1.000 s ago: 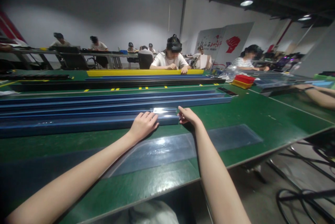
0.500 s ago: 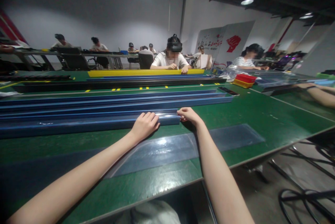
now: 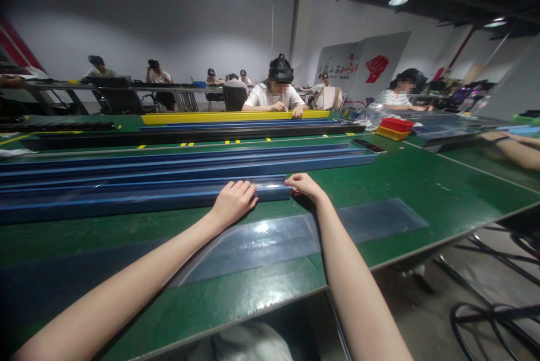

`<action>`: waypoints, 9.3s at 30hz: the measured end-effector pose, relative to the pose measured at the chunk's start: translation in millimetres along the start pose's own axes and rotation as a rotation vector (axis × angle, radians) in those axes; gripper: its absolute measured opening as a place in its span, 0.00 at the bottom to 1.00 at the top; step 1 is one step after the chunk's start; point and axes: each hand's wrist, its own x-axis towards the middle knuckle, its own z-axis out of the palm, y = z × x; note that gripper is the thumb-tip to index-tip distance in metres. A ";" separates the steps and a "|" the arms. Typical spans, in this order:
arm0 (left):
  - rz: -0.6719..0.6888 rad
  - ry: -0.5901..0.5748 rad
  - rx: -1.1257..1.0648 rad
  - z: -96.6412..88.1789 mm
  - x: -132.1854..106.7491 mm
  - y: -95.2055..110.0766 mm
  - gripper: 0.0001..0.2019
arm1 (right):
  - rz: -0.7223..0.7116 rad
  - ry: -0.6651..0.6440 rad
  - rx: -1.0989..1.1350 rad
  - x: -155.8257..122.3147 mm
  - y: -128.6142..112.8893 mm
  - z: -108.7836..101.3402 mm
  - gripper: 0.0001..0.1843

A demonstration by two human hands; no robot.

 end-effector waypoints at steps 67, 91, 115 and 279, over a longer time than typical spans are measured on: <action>-0.004 -0.025 -0.024 -0.2 0.3 -0.9 0.06 | 0.011 -0.008 -0.081 4.9 5.2 0.1 0.13; -0.012 -0.046 -0.051 2.1 0.5 -1.8 0.07 | 0.007 -0.027 -0.123 5.5 5.6 0.6 0.13; -0.016 -0.064 -0.051 0.9 0.7 -1.0 0.08 | 0.020 -0.033 -0.131 3.8 2.9 0.8 0.10; -0.164 -0.324 -0.454 -8.4 13.1 -22.8 0.11 | 0.001 0.105 -0.128 4.7 5.7 4.6 0.05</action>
